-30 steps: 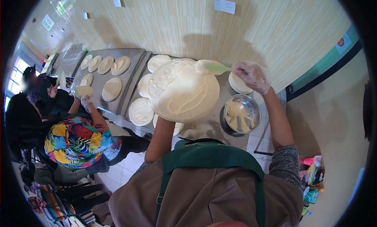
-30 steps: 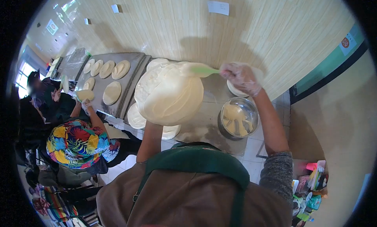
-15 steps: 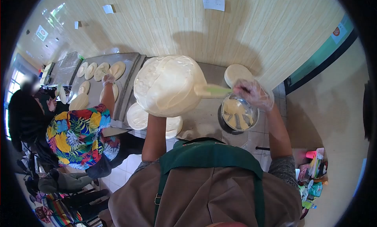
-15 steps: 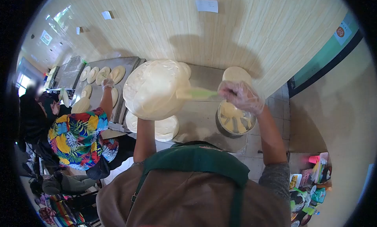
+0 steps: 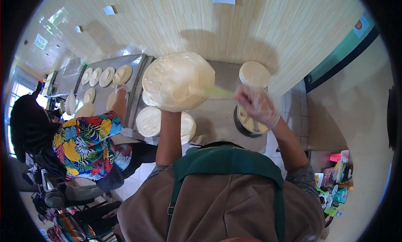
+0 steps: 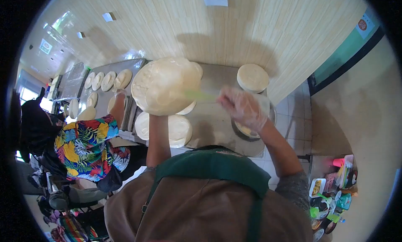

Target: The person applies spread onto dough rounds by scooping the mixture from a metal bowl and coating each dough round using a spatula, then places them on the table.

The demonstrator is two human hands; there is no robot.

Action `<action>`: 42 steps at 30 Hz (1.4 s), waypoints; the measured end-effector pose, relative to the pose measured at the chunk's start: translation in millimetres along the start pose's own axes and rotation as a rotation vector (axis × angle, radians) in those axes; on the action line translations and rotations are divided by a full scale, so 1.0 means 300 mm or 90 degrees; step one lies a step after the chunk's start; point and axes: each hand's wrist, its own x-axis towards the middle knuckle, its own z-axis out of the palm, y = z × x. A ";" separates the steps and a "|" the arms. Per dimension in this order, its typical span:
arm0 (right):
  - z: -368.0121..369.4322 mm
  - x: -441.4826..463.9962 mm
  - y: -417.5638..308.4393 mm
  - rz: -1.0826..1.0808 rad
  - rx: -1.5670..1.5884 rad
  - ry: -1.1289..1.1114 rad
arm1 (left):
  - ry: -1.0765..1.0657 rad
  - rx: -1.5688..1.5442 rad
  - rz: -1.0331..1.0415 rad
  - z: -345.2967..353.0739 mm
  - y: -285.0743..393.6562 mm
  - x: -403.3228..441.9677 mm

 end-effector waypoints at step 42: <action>0.057 -0.042 0.405 -0.001 0.064 0.056 | -0.177 -0.404 0.050 0.050 -0.479 0.087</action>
